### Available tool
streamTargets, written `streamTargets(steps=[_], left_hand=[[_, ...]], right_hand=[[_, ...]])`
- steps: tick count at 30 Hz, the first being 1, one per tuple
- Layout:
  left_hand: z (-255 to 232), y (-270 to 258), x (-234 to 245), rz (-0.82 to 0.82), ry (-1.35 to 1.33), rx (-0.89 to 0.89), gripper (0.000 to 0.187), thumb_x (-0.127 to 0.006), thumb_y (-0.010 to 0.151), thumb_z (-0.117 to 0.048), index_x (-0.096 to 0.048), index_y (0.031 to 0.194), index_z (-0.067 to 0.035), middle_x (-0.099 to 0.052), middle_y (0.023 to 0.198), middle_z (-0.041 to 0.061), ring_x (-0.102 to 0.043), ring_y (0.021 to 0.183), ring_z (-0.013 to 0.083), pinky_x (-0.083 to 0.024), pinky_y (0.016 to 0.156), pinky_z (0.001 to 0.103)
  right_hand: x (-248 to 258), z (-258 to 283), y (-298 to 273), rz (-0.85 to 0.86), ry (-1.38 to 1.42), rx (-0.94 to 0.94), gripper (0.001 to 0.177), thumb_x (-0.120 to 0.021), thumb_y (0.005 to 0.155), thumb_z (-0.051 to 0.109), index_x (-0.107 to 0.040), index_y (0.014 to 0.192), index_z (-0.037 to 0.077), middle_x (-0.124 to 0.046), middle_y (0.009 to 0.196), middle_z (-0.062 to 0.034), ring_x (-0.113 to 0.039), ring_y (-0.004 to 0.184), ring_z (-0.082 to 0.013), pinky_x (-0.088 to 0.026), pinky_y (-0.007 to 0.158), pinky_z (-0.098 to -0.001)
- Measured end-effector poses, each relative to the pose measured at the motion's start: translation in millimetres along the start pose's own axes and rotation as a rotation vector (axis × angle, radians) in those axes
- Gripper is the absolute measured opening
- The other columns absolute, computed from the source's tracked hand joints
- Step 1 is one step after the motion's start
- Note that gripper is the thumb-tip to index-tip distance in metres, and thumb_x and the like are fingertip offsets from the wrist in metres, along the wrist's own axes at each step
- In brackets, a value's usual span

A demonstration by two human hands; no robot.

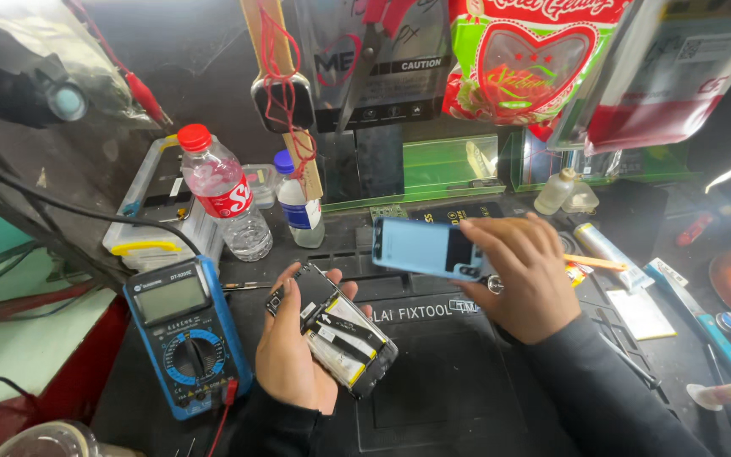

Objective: The person uses a screwdriver to remove screws from a disassembled smartphone chassis. They then pick up a blue smartphone case and attach it to the device, pressing the edges to secure it in place.

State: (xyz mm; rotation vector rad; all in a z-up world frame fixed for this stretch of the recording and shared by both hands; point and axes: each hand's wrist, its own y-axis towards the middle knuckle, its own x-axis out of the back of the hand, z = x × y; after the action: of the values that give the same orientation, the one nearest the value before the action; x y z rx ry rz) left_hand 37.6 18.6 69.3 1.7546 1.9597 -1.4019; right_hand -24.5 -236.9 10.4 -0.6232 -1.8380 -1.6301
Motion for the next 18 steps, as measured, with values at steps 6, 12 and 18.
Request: streamTargets(steps=[6,12,18], left_hand=[[2,24,20,0.081,-0.064,-0.145,0.043,-0.046,0.101,-0.04,-0.053,0.138,-0.018,-0.065,0.111,0.024,-0.065,0.095,0.039,-0.052,0.073,0.056],[-12,13,19,0.107,-0.139,-0.059,0.056,-0.036,0.101,-0.061,-0.059,0.129,-0.018,-0.066,0.107,0.021,-0.063,0.087,0.036,-0.048,0.068,0.055],[-12,11,22,0.138,-0.142,-0.03,0.065,-0.033,0.097,-0.068,-0.061,0.128,-0.018,-0.067,0.107,0.02,-0.064,0.089,0.0383,-0.048,0.071,0.057]], right_hand=[[6,13,-18,-0.097,-0.037,-0.05,0.062,-0.081,0.09,0.031,-0.059,0.142,0.004,-0.063,0.136,-0.016,-0.064,0.118,-0.0366,-0.05,0.1,-0.0528],[19,19,-6,0.27,0.069,0.086,0.059,-0.076,0.081,0.021,-0.061,0.138,0.018,-0.062,0.132,-0.0019,-0.065,0.107,-0.0296,-0.05,0.089,-0.0477],[11,15,-11,0.324,0.219,0.028,0.069,-0.082,0.077,0.026,-0.058,0.14,0.014,-0.06,0.137,-0.0078,-0.065,0.118,-0.032,-0.053,0.095,-0.0493]])
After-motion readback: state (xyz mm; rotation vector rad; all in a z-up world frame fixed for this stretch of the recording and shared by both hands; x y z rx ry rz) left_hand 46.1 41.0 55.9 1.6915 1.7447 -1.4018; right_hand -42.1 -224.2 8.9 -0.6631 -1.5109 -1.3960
